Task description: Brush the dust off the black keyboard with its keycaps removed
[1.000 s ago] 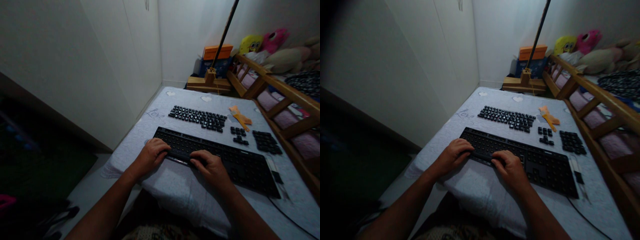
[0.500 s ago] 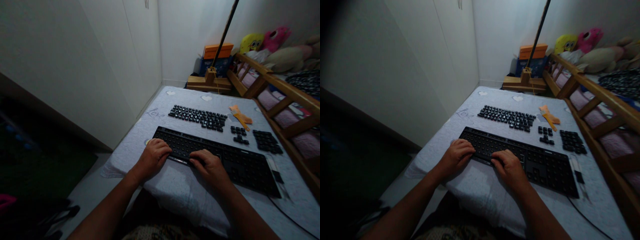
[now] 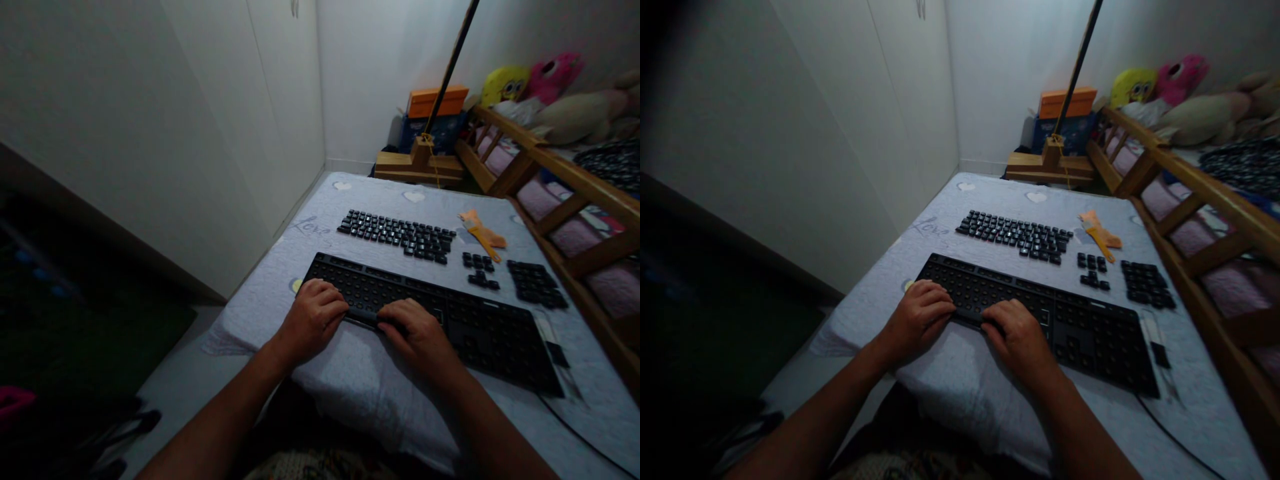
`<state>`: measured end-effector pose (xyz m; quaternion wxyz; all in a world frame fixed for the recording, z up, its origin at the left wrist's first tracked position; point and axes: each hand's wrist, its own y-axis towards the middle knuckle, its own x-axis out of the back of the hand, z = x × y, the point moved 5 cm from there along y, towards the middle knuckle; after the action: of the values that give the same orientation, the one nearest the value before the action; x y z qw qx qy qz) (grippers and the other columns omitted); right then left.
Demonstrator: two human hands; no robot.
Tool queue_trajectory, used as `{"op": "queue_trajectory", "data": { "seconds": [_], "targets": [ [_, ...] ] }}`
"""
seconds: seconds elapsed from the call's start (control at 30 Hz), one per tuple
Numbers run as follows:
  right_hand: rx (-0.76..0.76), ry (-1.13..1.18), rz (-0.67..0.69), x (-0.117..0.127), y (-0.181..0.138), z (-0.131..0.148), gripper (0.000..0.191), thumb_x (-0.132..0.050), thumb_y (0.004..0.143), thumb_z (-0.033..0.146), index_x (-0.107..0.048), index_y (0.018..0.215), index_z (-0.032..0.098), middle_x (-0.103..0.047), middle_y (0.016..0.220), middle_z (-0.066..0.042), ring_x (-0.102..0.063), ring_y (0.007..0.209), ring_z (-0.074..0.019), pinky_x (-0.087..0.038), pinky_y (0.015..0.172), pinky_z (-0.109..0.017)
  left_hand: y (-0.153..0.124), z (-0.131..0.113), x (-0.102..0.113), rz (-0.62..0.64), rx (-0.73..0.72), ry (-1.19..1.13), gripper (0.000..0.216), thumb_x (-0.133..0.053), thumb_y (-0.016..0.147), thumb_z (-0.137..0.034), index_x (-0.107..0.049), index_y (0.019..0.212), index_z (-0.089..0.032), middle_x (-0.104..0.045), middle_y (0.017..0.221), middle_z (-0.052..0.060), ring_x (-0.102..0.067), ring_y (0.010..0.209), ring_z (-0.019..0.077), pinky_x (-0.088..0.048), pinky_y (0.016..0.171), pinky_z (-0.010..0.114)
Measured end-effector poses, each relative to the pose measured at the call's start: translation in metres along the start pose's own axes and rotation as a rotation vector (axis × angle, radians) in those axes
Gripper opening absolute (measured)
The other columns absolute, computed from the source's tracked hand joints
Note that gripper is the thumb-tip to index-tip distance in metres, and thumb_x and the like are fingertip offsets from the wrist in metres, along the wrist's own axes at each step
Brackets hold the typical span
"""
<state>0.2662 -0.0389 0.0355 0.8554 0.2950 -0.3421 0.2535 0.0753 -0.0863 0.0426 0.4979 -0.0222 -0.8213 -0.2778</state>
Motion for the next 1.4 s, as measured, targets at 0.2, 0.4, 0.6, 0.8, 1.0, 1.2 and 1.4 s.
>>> {"op": "queue_trajectory", "data": {
  "seconds": [0.2,0.4,0.6,0.8,1.0,1.2,1.4],
  "targets": [
    [0.006,-0.029,0.026,-0.001,-0.002,0.000,0.011,-0.062,0.090,0.014,-0.069,0.095,0.020,-0.070,0.090,-0.007,-0.061,0.087,-0.0229,-0.049,0.077,-0.036,-0.002,-0.004,-0.005,-0.002,-0.027,0.028,0.018,-0.057,0.092,-0.019,-0.072,0.101,-0.023,-0.072,0.099,0.005,-0.058,0.105,0.0228,-0.039,0.104,0.047],
    [0.010,-0.042,0.044,-0.002,-0.001,0.001,0.010,-0.061,0.090,0.013,-0.068,0.095,0.019,-0.069,0.091,-0.007,-0.060,0.088,-0.0232,-0.049,0.078,-0.037,-0.001,-0.007,-0.007,-0.024,-0.041,0.040,0.020,-0.058,0.091,-0.018,-0.072,0.104,-0.024,-0.072,0.100,0.006,-0.058,0.107,0.0230,-0.040,0.104,0.047],
    [0.006,-0.056,0.027,-0.002,-0.001,0.001,0.011,-0.061,0.089,0.011,-0.067,0.093,0.019,-0.068,0.092,-0.007,-0.060,0.089,-0.0232,-0.049,0.079,-0.037,0.001,-0.010,-0.008,-0.060,-0.062,0.057,0.017,-0.058,0.092,-0.018,-0.072,0.101,-0.022,-0.072,0.098,0.005,-0.059,0.103,0.0220,-0.041,0.102,0.045],
    [0.002,-0.067,0.027,-0.004,-0.002,-0.001,0.011,-0.063,0.088,0.010,-0.067,0.095,0.019,-0.067,0.092,-0.007,-0.060,0.089,-0.0230,-0.049,0.079,-0.036,0.001,-0.009,-0.010,-0.120,-0.092,0.070,0.014,-0.060,0.091,-0.019,-0.072,0.099,-0.021,-0.072,0.094,0.004,-0.059,0.100,0.0208,-0.043,0.098,0.043],
    [0.027,-0.070,0.030,-0.005,-0.002,-0.001,0.011,-0.062,0.089,0.010,-0.067,0.096,0.017,-0.067,0.091,-0.007,-0.060,0.088,-0.0226,-0.049,0.078,-0.036,0.001,-0.008,-0.011,-0.153,-0.107,0.066,0.013,-0.061,0.092,-0.020,-0.072,0.099,-0.021,-0.071,0.093,0.004,-0.058,0.097,0.0201,-0.045,0.096,0.042],
    [0.045,-0.055,0.039,-0.004,-0.002,0.000,0.011,-0.063,0.089,0.011,-0.069,0.095,0.018,-0.066,0.089,-0.006,-0.059,0.086,-0.0216,-0.049,0.076,-0.035,0.001,-0.007,-0.011,-0.156,-0.116,0.035,0.013,-0.061,0.092,-0.020,-0.073,0.098,-0.021,-0.070,0.092,0.004,-0.058,0.097,0.0201,-0.045,0.095,0.042],
    [0.052,-0.049,0.029,-0.003,-0.001,0.000,0.012,-0.062,0.089,0.010,-0.069,0.094,0.018,-0.067,0.088,-0.006,-0.060,0.084,-0.0213,-0.049,0.075,-0.035,0.000,-0.006,-0.012,-0.150,-0.096,0.012,0.015,-0.059,0.093,-0.021,-0.073,0.097,-0.021,-0.070,0.092,0.005,-0.058,0.096,0.0199,-0.045,0.095,0.042]
  ]
}}
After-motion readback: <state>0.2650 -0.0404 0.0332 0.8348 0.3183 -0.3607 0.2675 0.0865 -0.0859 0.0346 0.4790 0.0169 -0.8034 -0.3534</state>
